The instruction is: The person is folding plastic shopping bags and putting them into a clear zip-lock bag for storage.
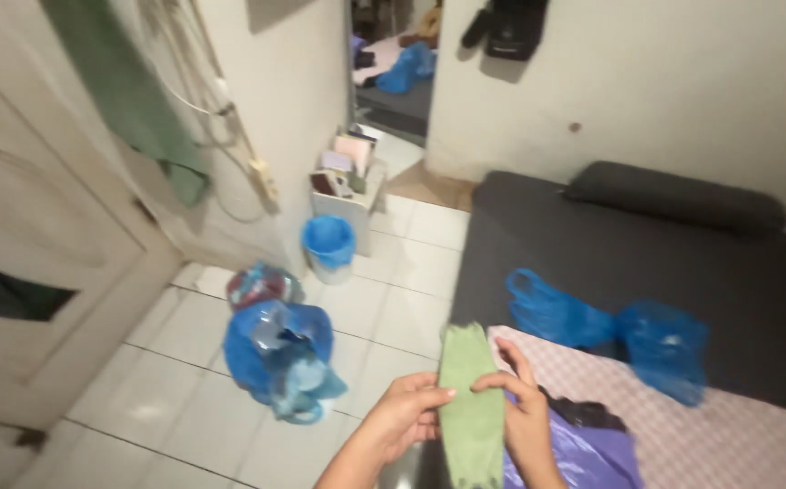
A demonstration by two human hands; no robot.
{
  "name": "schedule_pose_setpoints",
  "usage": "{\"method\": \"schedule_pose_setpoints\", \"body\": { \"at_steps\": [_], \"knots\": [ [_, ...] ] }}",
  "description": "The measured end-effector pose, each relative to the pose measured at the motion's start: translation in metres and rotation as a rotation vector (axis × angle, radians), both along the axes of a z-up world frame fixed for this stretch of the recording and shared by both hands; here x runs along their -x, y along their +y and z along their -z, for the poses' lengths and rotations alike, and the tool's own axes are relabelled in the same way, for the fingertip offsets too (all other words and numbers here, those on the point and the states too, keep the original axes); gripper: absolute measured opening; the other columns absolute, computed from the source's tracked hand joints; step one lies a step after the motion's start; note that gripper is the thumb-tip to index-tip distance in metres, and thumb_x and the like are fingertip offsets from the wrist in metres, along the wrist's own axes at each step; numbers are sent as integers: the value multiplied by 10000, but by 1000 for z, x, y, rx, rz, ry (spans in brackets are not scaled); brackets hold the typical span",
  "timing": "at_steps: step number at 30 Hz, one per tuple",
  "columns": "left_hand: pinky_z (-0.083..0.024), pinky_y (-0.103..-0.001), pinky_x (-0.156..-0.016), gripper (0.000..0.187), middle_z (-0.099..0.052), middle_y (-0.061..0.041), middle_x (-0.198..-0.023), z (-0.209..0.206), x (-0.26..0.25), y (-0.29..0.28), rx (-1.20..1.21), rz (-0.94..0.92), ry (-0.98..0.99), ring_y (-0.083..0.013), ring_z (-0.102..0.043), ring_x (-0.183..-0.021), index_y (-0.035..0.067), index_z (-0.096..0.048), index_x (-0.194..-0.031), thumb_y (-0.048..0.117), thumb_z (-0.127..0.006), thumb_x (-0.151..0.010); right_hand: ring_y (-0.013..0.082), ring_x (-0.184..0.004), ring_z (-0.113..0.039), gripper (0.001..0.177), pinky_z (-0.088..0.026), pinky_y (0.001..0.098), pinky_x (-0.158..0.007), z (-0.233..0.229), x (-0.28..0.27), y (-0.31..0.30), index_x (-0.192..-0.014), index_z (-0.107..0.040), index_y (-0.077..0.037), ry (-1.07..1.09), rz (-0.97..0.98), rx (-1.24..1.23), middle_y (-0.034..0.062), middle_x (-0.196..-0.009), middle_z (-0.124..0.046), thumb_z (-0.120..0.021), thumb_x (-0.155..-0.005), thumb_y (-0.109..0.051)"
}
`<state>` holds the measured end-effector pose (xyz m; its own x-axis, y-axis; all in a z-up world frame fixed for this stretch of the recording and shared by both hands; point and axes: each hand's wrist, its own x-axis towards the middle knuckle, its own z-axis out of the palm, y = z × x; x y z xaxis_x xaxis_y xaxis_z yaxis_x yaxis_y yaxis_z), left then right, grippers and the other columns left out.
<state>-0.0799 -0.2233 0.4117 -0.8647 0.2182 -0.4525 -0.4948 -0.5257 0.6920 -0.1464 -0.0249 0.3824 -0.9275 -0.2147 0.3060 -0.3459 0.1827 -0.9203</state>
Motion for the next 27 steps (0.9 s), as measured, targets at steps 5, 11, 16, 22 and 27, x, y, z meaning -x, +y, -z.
{"method": "schedule_pose_setpoints", "body": {
  "at_steps": [5,11,16,22,27],
  "knots": [
    [-612,-358,-810,345,-764,-93,-1067,-8,31,-110,42,-103,-5,-194,-751,-931,23,-689,-1236,148,-710,-915,266,-1295,-579,238,-438,341,-1069,32,39,-129,-900,-806,-44,-94,-161,216,121,-1431,-581,-633,-803,88],
    [-595,-396,-809,284,-760,-132,-1002,23,71,-197,-110,-436,-10,-239,-740,-872,-26,-690,-1145,132,-669,-910,165,-994,-686,329,-528,292,-859,35,74,-187,-1208,-733,-85,-474,-54,194,66,-1128,-739,-652,-903,6],
    [-578,-432,-841,250,-738,-147,-994,61,126,-251,-261,-547,-64,-283,-719,-885,-52,-671,-1105,119,-650,-925,147,-932,-679,289,-523,279,-834,93,161,-157,-1175,-759,-36,-471,-52,71,56,-1023,-746,-689,-895,-16],
    [-562,-465,-915,308,-734,-158,-1062,75,248,-300,-305,-688,-157,-310,-708,-972,-37,-652,-1167,148,-610,-924,157,-870,-675,283,-530,292,-777,142,318,-164,-1166,-773,-36,-576,-27,-36,86,-920,-759,-682,-898,-52],
    [-531,-481,-937,347,-723,-152,-1091,96,362,-328,-351,-791,-136,-315,-682,-1018,-27,-638,-1214,162,-600,-927,144,-875,-689,252,-524,287,-770,171,484,-192,-1140,-772,-27,-595,-154,-114,64,-932,-761,-665,-917,-76]
  ]
}}
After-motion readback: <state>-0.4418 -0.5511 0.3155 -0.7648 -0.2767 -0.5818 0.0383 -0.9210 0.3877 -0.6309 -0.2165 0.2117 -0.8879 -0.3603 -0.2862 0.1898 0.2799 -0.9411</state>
